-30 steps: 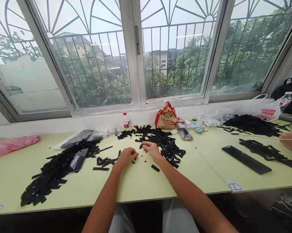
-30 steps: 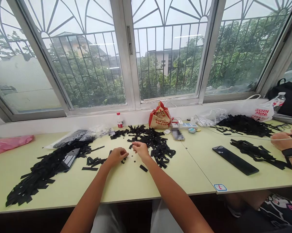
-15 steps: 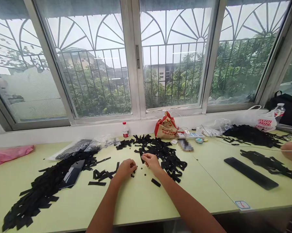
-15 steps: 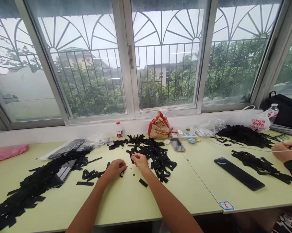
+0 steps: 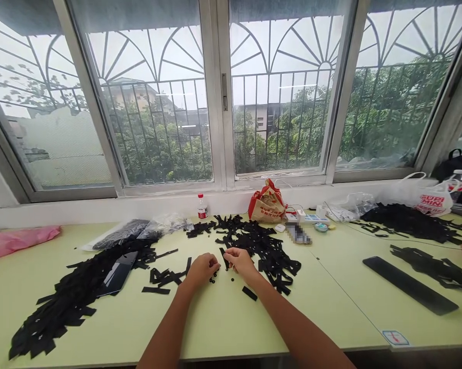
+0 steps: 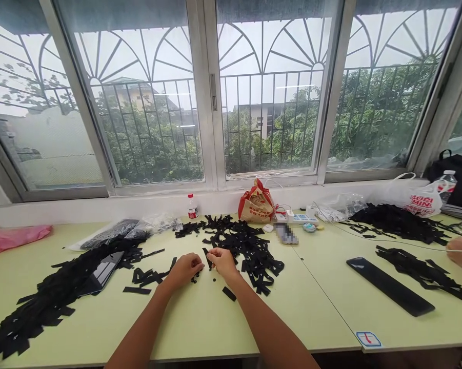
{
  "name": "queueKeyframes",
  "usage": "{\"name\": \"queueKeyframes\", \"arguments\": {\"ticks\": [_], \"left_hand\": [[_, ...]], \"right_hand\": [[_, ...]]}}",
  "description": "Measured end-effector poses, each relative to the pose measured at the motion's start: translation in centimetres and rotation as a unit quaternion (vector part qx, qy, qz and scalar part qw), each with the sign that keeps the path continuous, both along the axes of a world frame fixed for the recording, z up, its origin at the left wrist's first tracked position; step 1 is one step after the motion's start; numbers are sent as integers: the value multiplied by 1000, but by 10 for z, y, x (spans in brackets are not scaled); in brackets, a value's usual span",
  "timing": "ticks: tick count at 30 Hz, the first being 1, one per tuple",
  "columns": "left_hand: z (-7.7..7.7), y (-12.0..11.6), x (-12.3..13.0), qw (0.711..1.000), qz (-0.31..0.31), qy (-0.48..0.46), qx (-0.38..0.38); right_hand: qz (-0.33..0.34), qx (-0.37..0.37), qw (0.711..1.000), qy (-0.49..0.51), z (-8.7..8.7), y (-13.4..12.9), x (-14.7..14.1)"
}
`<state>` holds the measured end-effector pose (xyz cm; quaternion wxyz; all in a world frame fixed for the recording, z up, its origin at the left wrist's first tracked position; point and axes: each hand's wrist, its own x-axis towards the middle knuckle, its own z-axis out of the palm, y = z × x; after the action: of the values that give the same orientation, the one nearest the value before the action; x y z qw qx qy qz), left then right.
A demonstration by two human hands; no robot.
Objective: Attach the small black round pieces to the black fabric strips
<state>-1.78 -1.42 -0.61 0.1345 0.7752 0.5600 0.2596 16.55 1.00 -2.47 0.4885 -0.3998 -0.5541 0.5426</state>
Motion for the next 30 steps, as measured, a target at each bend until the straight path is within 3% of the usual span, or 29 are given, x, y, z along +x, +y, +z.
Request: {"name": "queueKeyframes", "arguments": {"ticks": [12, 30], "left_hand": [[-6, 4, -1, 999, 2, -30, -10], [-3, 8, 0, 999, -5, -36, -23]], "right_hand": [[4, 26, 1000, -4, -1, 0, 2], [7, -10, 1000, -13, 0, 2, 5]]}}
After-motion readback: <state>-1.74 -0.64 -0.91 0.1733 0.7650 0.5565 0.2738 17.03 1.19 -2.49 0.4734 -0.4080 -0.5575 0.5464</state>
